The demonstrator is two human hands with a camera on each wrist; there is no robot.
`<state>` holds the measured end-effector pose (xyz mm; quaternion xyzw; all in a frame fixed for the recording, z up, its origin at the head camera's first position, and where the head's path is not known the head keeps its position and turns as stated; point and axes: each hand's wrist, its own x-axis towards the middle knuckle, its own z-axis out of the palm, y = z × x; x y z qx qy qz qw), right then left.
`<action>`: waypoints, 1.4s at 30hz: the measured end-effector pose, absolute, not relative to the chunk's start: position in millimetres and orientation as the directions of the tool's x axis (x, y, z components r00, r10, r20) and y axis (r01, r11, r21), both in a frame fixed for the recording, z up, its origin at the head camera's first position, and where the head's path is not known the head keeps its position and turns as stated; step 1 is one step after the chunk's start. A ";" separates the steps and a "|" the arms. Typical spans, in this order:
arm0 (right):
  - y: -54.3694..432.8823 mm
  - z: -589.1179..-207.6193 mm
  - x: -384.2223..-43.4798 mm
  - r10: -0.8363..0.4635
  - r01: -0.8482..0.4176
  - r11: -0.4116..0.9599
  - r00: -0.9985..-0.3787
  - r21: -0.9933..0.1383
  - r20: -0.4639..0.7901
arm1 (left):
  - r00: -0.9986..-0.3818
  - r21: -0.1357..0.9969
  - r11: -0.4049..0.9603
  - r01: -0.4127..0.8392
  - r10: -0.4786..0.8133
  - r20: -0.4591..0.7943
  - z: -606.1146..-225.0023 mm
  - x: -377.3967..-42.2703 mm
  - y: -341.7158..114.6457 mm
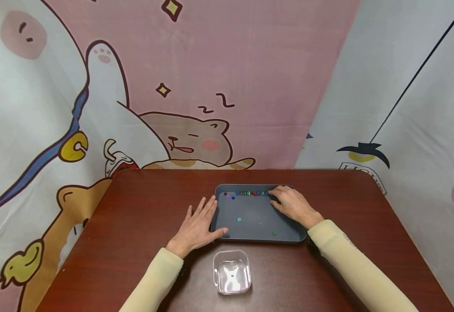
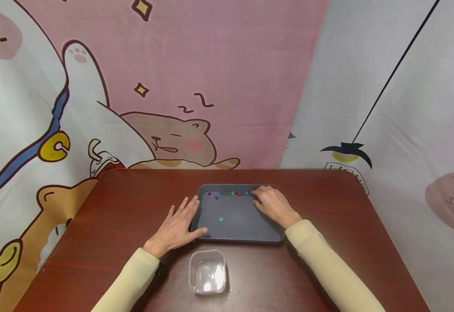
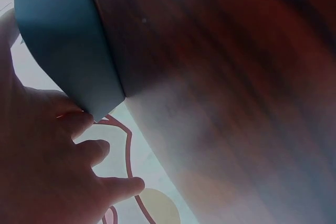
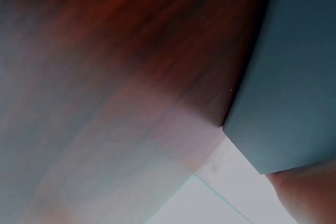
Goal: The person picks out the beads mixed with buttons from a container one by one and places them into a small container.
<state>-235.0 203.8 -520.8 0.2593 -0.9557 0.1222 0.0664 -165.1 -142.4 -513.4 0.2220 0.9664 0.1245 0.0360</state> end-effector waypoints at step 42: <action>208.8 -502.0 -228.3 -0.493 -0.537 0.811 -0.841 -0.232 0.224 | -0.899 0.234 0.878 0.418 0.436 -0.029 -515.1 -166.3 -143.3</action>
